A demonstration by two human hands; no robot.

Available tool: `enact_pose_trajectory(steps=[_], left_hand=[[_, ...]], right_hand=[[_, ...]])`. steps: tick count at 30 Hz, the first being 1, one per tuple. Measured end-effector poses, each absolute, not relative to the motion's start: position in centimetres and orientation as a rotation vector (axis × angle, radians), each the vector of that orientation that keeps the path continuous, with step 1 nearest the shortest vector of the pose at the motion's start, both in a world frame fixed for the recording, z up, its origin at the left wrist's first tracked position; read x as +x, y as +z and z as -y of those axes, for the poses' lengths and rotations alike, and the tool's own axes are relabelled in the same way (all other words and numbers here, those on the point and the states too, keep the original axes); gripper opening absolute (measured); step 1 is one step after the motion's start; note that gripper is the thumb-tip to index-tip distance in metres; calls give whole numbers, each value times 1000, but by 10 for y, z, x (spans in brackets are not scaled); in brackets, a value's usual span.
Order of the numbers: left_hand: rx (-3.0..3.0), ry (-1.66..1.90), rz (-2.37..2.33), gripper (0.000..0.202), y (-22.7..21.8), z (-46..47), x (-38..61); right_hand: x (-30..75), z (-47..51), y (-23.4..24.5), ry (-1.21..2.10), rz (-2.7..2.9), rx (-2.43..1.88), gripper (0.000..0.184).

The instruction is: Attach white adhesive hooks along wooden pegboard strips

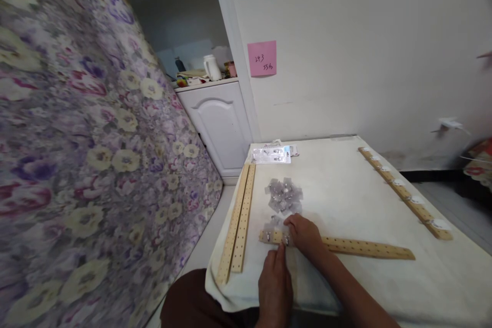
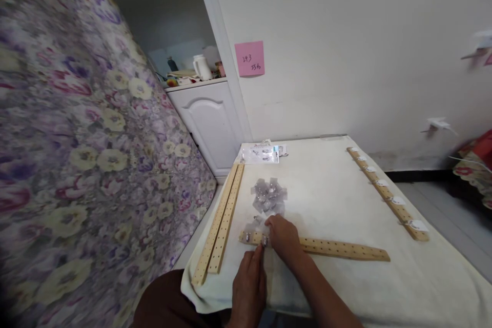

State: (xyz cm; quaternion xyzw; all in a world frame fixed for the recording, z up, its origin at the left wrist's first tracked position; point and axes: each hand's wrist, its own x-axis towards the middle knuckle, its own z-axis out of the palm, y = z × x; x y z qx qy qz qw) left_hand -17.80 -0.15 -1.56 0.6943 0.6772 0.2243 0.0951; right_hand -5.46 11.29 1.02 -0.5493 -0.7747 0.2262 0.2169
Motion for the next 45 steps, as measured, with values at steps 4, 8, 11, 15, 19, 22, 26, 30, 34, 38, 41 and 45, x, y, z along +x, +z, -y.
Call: enact_pose_trajectory(steps=[4, 8, 11, 15, 19, 22, 26, 30, 34, 38, 41, 45], left_hand=[[2054, 710, -2001, 53, -17, 1, -178], [2059, 705, -2001, 54, -19, 1, -178], [2065, 677, -2018, 53, -20, 1, -178], [2070, 671, -2033, 55, -21, 0, -178], [2088, 707, -2040, 56, -23, 0, -178], [2100, 712, -2045, 56, -24, 0, -178], [2097, 649, -2064, 55, -24, -1, -178], [2085, 628, -2067, 56, -23, 0, -178], [2091, 655, -2066, 56, -22, 0, -178], [2090, 637, -2068, 54, -21, 0, -178], [2092, 630, -2065, 53, -19, 0, -177], [2083, 622, -2082, 55, -18, 0, -177]], right_hand=[[-55, -113, 11, 624, 2139, -1527, 30], [-55, -112, 10, 630, 2124, -1528, 29], [-54, -111, 10, 632, 2113, -1511, 28], [-54, -110, 11, 633, 2109, -1510, 29], [-55, -111, 11, 640, 2121, -1517, 28], [-55, -112, 10, 632, 2113, -1523, 28], [-54, -111, 10, 627, 2112, -1501, 28], [-52, -110, 13, 651, 2120, -1477, 22], [-50, -111, 14, 709, 2079, -1451, 20], [-51, -110, 14, 712, 2044, -1451, 20], [-51, -111, 14, 708, 2025, -1461, 21], [-51, -113, 11, 732, 2030, -1482, 21]])
